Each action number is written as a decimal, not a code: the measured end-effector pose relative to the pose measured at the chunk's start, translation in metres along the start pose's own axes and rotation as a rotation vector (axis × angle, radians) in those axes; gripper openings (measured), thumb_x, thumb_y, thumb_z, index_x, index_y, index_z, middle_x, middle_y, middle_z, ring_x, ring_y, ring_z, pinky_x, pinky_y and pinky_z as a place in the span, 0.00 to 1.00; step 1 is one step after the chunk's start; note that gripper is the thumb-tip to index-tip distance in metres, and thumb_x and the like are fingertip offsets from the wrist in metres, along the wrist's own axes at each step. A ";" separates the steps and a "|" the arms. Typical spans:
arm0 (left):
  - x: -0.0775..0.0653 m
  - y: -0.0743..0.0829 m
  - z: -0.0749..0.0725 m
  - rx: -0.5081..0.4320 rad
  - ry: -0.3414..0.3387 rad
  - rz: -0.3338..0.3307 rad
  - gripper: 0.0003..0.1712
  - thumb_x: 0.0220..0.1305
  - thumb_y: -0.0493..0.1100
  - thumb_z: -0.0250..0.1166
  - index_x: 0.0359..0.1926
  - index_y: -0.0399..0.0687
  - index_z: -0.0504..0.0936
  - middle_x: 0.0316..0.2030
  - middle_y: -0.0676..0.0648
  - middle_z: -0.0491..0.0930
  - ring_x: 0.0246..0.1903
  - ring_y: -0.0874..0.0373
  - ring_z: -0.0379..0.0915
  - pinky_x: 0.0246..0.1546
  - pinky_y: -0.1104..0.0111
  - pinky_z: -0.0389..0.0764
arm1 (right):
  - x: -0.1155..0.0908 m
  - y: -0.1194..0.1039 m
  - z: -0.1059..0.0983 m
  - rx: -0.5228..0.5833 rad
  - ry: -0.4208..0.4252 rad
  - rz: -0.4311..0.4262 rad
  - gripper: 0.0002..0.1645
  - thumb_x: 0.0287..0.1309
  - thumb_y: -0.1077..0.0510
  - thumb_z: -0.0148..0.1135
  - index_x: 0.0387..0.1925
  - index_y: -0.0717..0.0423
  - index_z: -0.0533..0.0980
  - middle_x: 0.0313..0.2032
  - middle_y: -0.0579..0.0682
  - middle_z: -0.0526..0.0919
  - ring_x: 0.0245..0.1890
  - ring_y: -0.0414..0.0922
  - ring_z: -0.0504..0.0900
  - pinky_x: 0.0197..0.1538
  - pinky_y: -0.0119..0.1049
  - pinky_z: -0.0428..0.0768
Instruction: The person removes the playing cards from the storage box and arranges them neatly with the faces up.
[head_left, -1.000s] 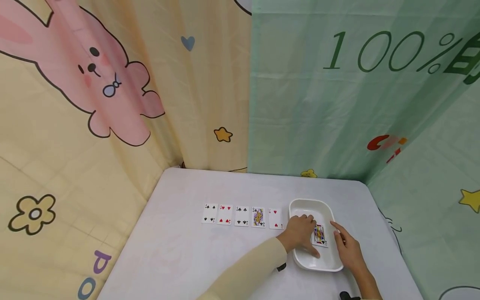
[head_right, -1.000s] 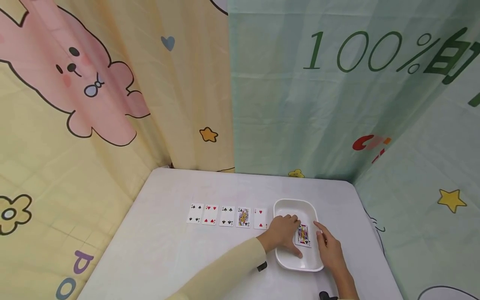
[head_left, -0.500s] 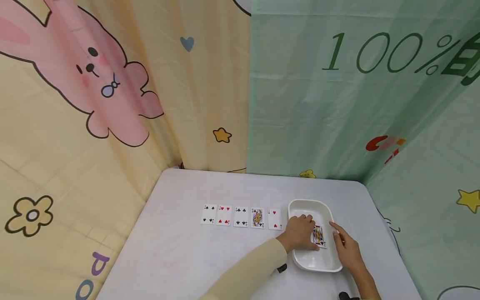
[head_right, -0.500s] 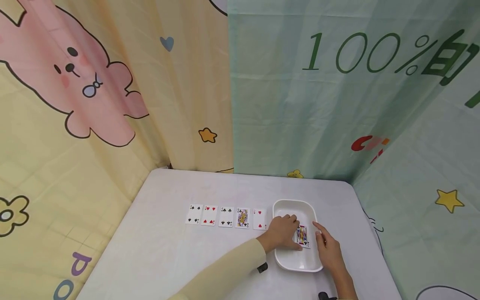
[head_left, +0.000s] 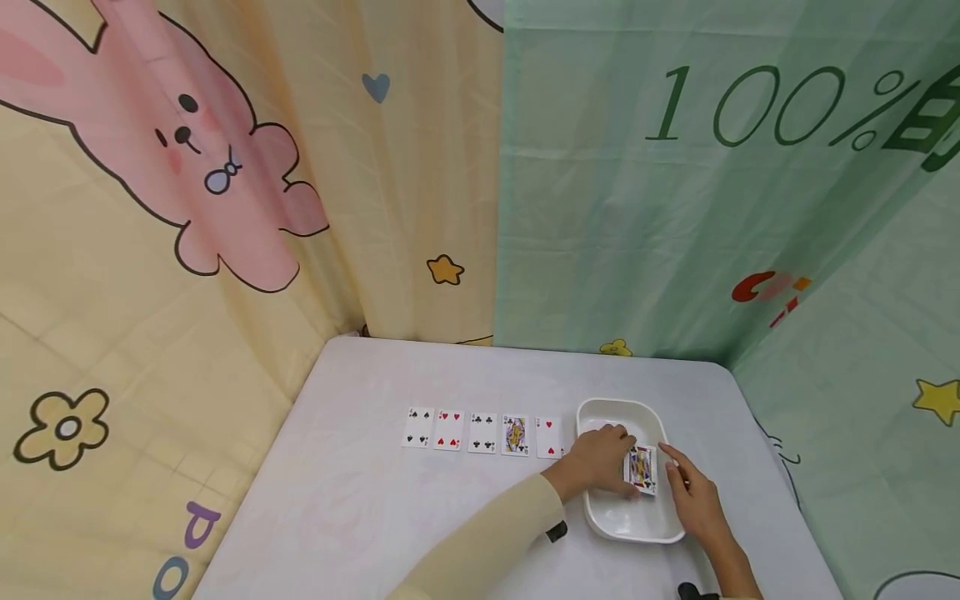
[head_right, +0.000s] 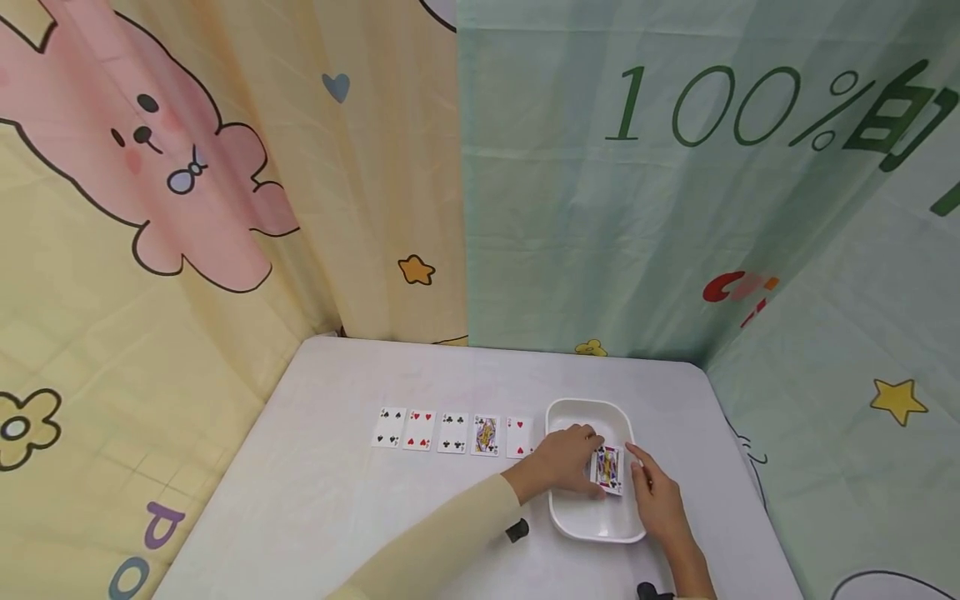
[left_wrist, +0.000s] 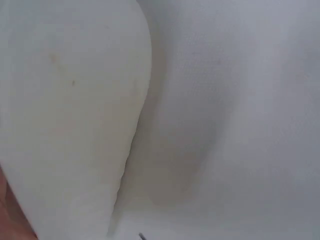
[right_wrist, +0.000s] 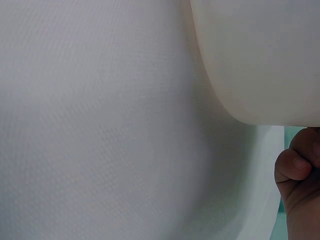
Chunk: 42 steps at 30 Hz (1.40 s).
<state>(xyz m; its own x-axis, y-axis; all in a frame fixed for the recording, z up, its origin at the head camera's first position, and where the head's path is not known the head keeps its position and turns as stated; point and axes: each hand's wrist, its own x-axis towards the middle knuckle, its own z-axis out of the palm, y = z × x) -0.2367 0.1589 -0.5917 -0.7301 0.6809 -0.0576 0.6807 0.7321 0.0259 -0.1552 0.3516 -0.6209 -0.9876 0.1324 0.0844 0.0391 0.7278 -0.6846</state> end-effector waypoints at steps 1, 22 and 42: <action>-0.002 -0.003 -0.002 -0.017 0.004 0.014 0.54 0.50 0.82 0.67 0.74 0.64 0.69 0.64 0.62 0.73 0.60 0.68 0.71 0.58 0.77 0.76 | 0.000 0.000 0.001 0.002 -0.001 0.000 0.25 0.82 0.51 0.45 0.72 0.50 0.70 0.38 0.58 0.83 0.31 0.38 0.73 0.32 0.31 0.74; -0.067 -0.095 -0.037 -0.224 0.103 0.033 0.53 0.55 0.74 0.70 0.76 0.57 0.67 0.70 0.53 0.70 0.69 0.59 0.67 0.65 0.67 0.76 | 0.000 0.000 0.001 0.001 -0.030 0.049 0.27 0.83 0.49 0.41 0.74 0.51 0.67 0.49 0.64 0.84 0.38 0.45 0.78 0.34 0.31 0.77; -0.176 -0.234 -0.038 -0.417 0.137 -0.302 0.53 0.51 0.63 0.79 0.76 0.56 0.68 0.73 0.47 0.68 0.73 0.47 0.63 0.71 0.50 0.70 | 0.001 -0.002 -0.001 0.013 -0.055 0.077 0.28 0.83 0.47 0.39 0.76 0.50 0.66 0.45 0.61 0.82 0.36 0.45 0.75 0.33 0.31 0.75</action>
<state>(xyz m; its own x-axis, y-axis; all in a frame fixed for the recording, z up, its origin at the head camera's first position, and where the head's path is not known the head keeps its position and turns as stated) -0.2699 -0.1311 -0.5494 -0.9099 0.4148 0.0063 0.3780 0.8228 0.4243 -0.1563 0.3515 -0.6187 -0.9886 0.1503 -0.0090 0.1140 0.7082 -0.6967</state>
